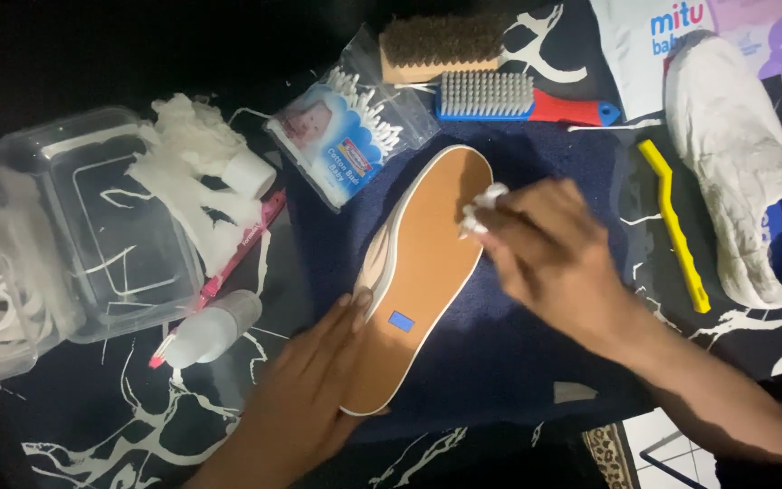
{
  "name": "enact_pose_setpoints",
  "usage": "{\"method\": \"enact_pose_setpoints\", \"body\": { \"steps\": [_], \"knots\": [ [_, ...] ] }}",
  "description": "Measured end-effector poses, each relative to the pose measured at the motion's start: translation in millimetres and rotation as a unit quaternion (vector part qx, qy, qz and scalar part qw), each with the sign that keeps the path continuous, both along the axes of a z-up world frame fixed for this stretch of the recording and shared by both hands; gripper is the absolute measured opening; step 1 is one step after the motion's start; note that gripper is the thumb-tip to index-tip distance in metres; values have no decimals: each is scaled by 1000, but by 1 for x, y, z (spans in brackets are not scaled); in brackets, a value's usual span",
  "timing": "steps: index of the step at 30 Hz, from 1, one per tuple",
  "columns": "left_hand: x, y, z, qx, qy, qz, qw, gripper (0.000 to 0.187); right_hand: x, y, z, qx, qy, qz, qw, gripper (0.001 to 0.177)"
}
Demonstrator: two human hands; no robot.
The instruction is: Wiping the inner sole of a shoe with a cotton pad and cleaning solution to remove stains.
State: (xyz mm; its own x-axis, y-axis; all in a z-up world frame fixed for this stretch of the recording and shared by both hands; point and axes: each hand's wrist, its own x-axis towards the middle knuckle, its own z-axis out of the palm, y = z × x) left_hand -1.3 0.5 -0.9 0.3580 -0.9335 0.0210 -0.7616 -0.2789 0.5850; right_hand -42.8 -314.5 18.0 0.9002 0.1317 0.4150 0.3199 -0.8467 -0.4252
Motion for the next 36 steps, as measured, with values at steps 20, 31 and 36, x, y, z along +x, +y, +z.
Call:
{"method": "enact_pose_setpoints", "body": {
  "steps": [20,31,36],
  "knots": [
    [3,1,6,-5,-15,-1,1000,73,6,13,-17,35,14,80,996,12],
    [2,-1,16,-14,23,9,1000,86,-2,39,19,12,42,285,957,16],
    [1,-10,28,-61,34,37,997,95,-9,30,17,-45,36,318,946,25]
  ]
}}
